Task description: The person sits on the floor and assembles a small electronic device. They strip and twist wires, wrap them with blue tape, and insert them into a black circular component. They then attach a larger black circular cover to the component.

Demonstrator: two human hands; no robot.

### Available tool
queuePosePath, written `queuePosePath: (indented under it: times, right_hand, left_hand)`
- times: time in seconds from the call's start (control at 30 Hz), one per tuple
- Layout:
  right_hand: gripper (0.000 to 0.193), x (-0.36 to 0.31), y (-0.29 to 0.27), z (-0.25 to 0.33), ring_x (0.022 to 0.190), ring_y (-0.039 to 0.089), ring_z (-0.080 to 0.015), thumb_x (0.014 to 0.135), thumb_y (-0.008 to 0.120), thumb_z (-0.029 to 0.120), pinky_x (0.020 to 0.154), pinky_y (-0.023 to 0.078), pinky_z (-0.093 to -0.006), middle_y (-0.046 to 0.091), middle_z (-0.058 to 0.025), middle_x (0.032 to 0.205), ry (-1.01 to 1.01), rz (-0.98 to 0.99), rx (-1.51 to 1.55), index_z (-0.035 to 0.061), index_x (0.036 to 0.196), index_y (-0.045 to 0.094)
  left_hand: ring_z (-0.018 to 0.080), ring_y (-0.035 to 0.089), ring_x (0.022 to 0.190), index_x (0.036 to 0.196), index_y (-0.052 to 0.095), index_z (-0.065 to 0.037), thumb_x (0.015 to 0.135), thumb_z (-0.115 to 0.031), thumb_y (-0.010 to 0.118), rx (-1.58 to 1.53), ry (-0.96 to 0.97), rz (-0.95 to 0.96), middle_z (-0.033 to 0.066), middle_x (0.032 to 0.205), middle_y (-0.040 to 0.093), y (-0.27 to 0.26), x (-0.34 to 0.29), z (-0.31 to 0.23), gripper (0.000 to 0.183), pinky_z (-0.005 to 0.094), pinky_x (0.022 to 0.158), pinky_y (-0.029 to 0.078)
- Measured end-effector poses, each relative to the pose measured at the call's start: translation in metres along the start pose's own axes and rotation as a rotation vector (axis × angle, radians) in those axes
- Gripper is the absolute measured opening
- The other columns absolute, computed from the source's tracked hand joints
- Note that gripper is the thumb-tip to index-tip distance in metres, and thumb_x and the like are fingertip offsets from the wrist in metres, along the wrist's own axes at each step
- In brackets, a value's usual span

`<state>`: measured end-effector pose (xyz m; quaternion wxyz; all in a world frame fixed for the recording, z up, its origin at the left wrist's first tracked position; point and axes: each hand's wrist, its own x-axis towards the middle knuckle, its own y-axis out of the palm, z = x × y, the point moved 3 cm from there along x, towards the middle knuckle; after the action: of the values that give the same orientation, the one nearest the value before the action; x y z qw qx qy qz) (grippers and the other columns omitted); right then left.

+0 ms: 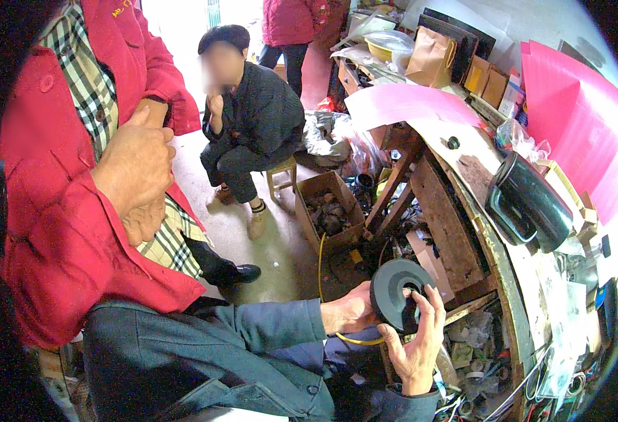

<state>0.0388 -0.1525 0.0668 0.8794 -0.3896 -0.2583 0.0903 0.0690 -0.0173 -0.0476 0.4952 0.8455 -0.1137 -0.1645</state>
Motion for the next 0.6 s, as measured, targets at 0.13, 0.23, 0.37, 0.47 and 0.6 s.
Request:
queuePosePath:
  times: [0.13, 0.23, 0.37, 0.47, 0.6]
  right_hand:
    - [0.08, -0.004, -0.001, -0.002, 0.138, 0.047, -0.0454, 0.077, 0.085, 0.046, 0.116, 0.037, -0.053, 0.05, -0.0254, 0.148, 0.007, -0.041, 0.031, 0.0006, 0.135, 0.054]
    - [0.077, -0.007, -0.005, -0.012, 0.139, 0.046, -0.0453, 0.075, 0.087, 0.041, 0.117, 0.037, -0.0522, 0.05, -0.0268, 0.148, -0.007, -0.054, 0.011, 0.0015, 0.134, 0.056]
    - [0.077, 0.003, -0.001, -0.009, 0.138, 0.045, -0.0453, 0.079, 0.084, 0.046, 0.116, 0.038, -0.0526, 0.049, -0.0253, 0.148, -0.096, -0.03, -0.063, 0.005, 0.138, 0.056]
    - [0.076, -0.008, -0.007, -0.014, 0.135, 0.047, -0.046, 0.079, 0.084, 0.046, 0.113, 0.04, -0.0532, 0.049, -0.0257, 0.145, -0.154, -0.065, -0.103, 0.0052, 0.137, 0.056]
    - [0.062, -0.024, -0.027, -0.016, 0.131, 0.053, -0.0417, 0.08, 0.085, 0.033, 0.109, 0.045, -0.0495, 0.055, -0.0193, 0.143, -0.082, -0.055, -0.165, 0.0078, 0.132, 0.062]
  left_hand:
    - [0.0167, 0.069, 0.103, 0.123, 0.067, -0.01, 0.1, -0.023, 0.069, 0.026, -0.006, -0.032, 0.0039, 0.119, 0.071, 0.015, -0.006, -0.006, 0.026, 0.0367, 0.088, 0.059]
    - [0.0125, 0.067, 0.1, 0.125, 0.068, -0.01, 0.098, -0.022, 0.071, -0.055, 0.037, 0.028, -0.0005, 0.115, 0.071, 0.025, 0.001, -0.002, 0.03, 0.034, 0.089, 0.058]
    - [0.0212, 0.066, 0.114, 0.132, 0.062, -0.009, 0.105, -0.039, 0.052, -0.001, -0.033, 0.011, 0.0064, 0.127, 0.068, 0.009, -0.006, -0.02, 0.041, 0.0415, 0.101, 0.055]
    - [0.0235, 0.064, 0.121, 0.14, 0.058, -0.012, 0.102, -0.037, 0.061, 0.055, -0.005, -0.063, 0.0064, 0.135, 0.065, -0.015, -0.006, -0.02, 0.045, 0.0441, 0.104, 0.055]
    - [0.0229, 0.06, 0.127, 0.143, 0.055, -0.013, 0.101, -0.037, 0.063, 0.088, 0.032, -0.042, 0.0058, 0.139, 0.062, -0.039, -0.002, -0.017, 0.049, 0.0444, 0.11, 0.05]
